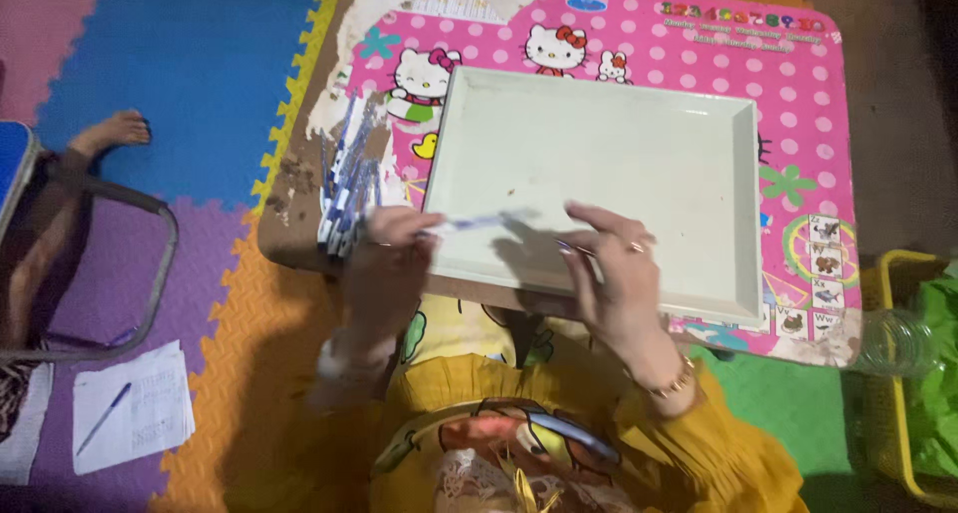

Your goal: The person disassembles blue and white pens by hand, separating the barrels from the ink cartridges. They place the barrels and cartridges into separate piles on a white tray and then reassemble the pens by inserting the cartridges back into the barrels.

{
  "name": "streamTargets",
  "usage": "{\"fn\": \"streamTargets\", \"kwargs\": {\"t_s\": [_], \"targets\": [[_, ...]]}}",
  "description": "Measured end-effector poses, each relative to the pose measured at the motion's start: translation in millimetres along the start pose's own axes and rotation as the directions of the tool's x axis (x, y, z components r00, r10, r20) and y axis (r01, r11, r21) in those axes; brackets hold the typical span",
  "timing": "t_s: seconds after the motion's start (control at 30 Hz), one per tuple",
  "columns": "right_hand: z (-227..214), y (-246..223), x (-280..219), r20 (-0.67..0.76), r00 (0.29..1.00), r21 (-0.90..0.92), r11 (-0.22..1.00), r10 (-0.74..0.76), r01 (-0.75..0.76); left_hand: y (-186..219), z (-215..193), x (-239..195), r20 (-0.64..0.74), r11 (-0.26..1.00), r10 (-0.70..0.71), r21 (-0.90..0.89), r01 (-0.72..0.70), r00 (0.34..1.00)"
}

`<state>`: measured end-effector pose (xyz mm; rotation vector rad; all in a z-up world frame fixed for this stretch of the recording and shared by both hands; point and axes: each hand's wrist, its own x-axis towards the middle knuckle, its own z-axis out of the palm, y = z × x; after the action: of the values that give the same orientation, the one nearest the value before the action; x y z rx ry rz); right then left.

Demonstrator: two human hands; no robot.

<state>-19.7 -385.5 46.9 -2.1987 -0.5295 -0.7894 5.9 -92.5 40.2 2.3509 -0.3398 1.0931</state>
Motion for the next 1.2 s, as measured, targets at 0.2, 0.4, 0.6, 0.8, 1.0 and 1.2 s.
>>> {"fn": "streamTargets", "kwargs": {"t_s": [0.2, 0.4, 0.6, 0.8, 1.0, 1.2], "targets": [[17, -18, 37, 0.35, 0.9, 0.065, 0.951, 0.262, -0.302, 41, 27, 21, 0.447, 0.563, -0.28, -0.64, 0.523, 0.849], [35, -19, 33, 0.282, 0.817, 0.295, 0.765, 0.502, -0.572, 70, 59, 26, 0.484, 0.118, -0.432, -0.806, 0.58, 0.761], [37, -55, 13, 0.075, 0.899, 0.21, 0.874, 0.432, -0.438, 65, 53, 31, 0.596, 0.177, -0.433, -0.679, 0.712, 0.676], [52, -126, -17, 0.721, 0.627, 0.309, 0.672, 0.296, -0.673, 17, 70, 103, 0.269, 0.373, -0.597, -0.741, 0.559, 0.756], [58, -114, -29, 0.842, 0.518, 0.224, 0.774, 0.153, -0.592, 12, 83, 87, 0.355, 0.231, -0.558, -0.801, 0.552, 0.75], [20, -84, -35, 0.706, 0.674, 0.294, 0.776, 0.217, -0.558, 14, 35, 61, 0.483, 0.316, -0.526, -0.653, 0.688, 0.7]]}}
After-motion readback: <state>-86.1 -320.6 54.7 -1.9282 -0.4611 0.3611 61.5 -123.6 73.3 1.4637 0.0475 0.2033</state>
